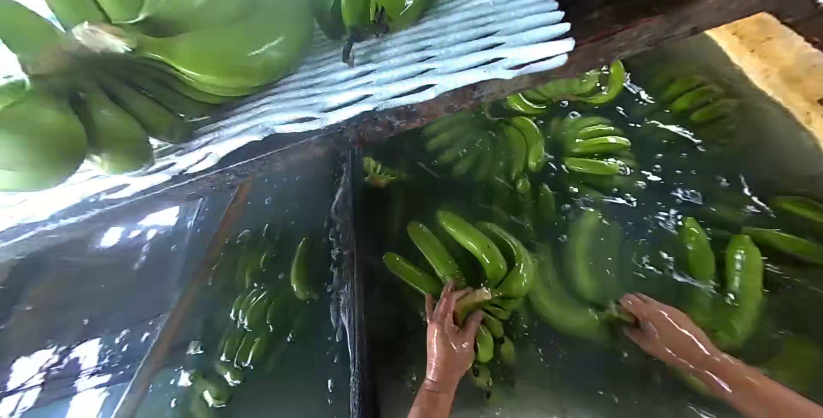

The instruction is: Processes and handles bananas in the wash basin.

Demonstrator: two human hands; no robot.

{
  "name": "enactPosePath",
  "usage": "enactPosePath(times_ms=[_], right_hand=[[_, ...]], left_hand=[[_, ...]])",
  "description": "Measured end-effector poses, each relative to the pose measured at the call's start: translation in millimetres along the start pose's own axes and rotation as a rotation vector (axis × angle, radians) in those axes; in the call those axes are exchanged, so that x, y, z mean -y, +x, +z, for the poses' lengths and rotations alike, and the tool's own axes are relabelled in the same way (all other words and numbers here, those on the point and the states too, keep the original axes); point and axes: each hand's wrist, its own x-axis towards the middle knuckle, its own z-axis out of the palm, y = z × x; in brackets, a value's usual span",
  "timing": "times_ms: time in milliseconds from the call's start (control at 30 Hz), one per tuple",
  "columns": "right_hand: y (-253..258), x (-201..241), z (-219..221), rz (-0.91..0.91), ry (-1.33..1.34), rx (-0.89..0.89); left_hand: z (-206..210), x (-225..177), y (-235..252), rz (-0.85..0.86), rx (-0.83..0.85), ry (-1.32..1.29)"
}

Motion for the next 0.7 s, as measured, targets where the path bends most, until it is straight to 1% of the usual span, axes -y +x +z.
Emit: enactPosePath(times_ms=[100, 167, 200, 233, 267, 300, 333, 367, 400, 433, 500, 567, 600, 633, 700], right_hand=[[-14.4, 3.4, -15.1, -0.010, 0.042, 0.063], [-28.5, -2.1, -11.7, -0.029, 0.065, 0.021], [-35.2, -5.4, -6.8, -0.041, 0.075, -0.013], [-41.1, -8.3, -0.4, -0.057, 0.089, -0.063], [-45.6, -9.9, 5.6, -0.068, 0.103, -0.108], [-47.8, -10.6, 9.6, -0.067, 0.115, -0.134], [-47.7, -9.9, 8.9, -0.045, 0.119, -0.109], [-46.4, -9.5, 7.5, -0.017, 0.124, -0.077], [-46.0, -10.3, 8.8, -0.007, 0.131, -0.085], [-46.5, -11.5, 10.9, -0.004, 0.139, -0.120], [-48.1, -10.8, 7.9, 0.010, 0.161, -0.180], [-50.7, -9.4, 2.8, 0.005, 0.197, -0.214], [-51.2, -9.3, 1.4, 0.005, 0.214, -0.209], [-50.4, -10.5, 1.3, 0.003, 0.222, -0.205], [-47.8, -12.2, 2.5, -0.004, 0.212, -0.194]], left_hand=[[-21.1, -2.5, 7.5, -0.129, -0.040, 0.048], [-28.6, -7.1, 20.0, -0.208, -0.128, 0.210], [-29.7, -13.6, 31.2, -0.216, -0.162, 0.317], [-27.0, -23.2, 45.5, -0.172, -0.194, 0.399], [-19.7, -37.5, 62.6, -0.082, -0.206, 0.451], [-7.2, -57.2, 82.2, 0.023, -0.171, 0.493], [10.6, -78.4, 104.4, 0.122, -0.103, 0.537], [32.0, -97.9, 128.2, 0.201, -0.014, 0.574], [55.4, -114.8, 152.3, 0.261, 0.088, 0.614], [79.4, -129.5, 176.4, 0.292, 0.184, 0.648], [124.8, -147.2, 221.5, 0.320, 0.291, 0.702], [157.7, -146.6, 255.0, 0.283, 0.314, 0.771], [167.8, -139.5, 266.5, 0.247, 0.310, 0.807], [173.6, -128.3, 275.0, 0.221, 0.298, 0.823], [172.6, -105.7, 280.7, 0.163, 0.295, 0.821]])
